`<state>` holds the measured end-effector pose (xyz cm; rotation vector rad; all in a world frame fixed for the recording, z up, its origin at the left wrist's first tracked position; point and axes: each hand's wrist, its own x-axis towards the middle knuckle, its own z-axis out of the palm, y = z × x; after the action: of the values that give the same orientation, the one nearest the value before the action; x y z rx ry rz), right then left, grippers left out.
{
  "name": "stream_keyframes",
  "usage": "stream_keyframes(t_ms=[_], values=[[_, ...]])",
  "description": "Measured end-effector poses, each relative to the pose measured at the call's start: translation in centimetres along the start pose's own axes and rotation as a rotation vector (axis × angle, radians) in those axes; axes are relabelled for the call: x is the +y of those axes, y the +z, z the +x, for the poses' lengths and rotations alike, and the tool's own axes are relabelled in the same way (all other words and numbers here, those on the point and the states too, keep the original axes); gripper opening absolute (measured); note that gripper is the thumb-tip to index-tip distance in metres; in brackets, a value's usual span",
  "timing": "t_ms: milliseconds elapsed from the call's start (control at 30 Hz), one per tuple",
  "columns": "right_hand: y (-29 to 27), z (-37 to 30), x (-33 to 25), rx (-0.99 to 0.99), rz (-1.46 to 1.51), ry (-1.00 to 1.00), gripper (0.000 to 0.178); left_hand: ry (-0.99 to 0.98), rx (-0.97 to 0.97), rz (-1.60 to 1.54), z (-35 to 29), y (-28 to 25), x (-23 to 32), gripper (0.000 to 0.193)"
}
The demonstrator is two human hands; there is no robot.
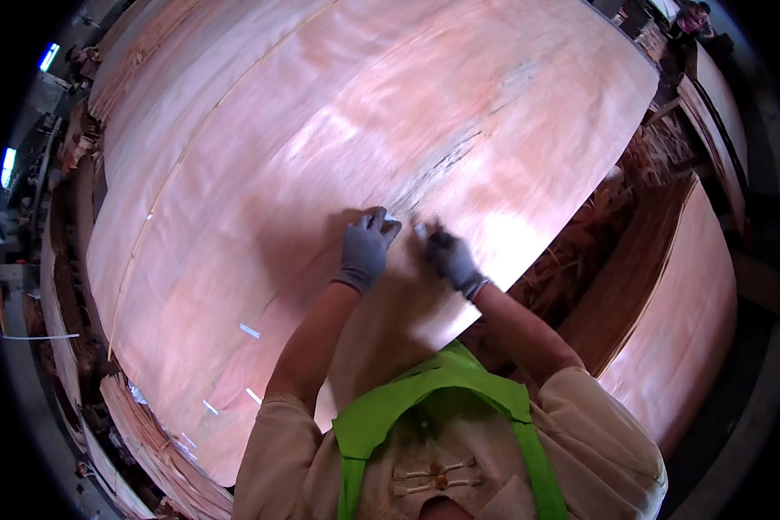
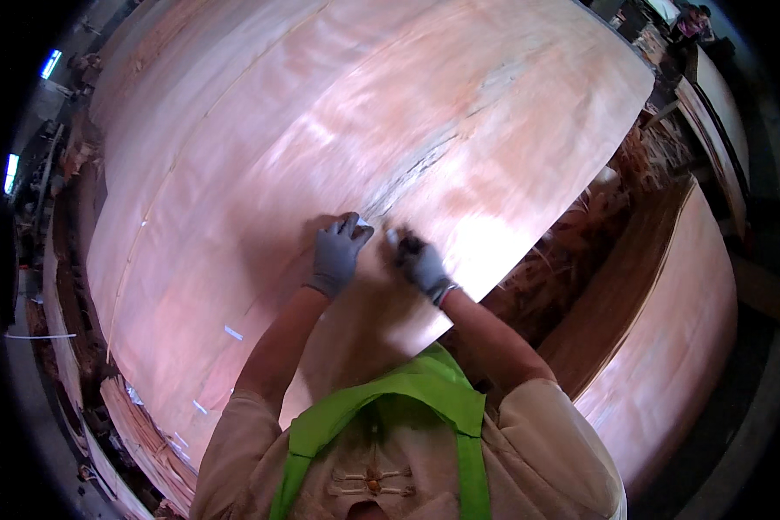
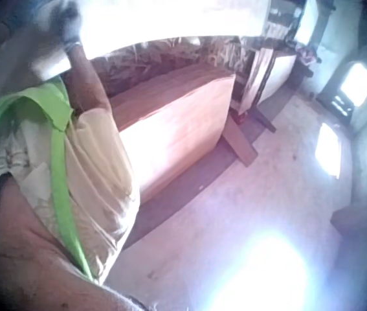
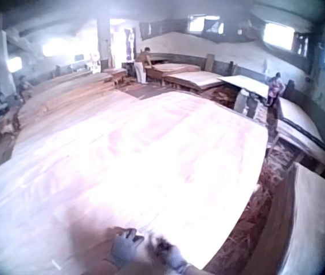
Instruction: The person sorts through wood veneer sheets, using a ruler to measure defects and a knife to trim away damaged edges, before stacking processed sheets on a workbench.
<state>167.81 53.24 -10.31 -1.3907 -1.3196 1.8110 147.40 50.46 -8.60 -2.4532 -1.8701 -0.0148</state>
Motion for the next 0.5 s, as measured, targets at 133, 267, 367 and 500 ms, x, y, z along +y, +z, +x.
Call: stream_keyframes(t_ms=[133, 267, 367, 500], values=[[-6.6, 7.9, -1.3, 0.139, -0.034, -0.273, 0.015, -0.115, 0.126, -0.2, 4.6, -2.1, 0.9, 0.047], [-5.5, 12.3, -5.5, 0.144, 0.044, -0.22, 0.015, -0.186, 0.231, -0.236, 10.4, 0.3, 2.4, 0.053], [-5.0, 13.9, -5.8, 0.163, -0.076, -0.201, 0.018, -0.12, 0.155, -0.103, 12.8, 1.8, 2.8, 0.054], [-5.8, 15.0, -4.7, 0.243, -0.325, -0.203, 0.026, -0.002, 0.237, -0.087, 13.3, 3.7, 2.2, 0.047]])
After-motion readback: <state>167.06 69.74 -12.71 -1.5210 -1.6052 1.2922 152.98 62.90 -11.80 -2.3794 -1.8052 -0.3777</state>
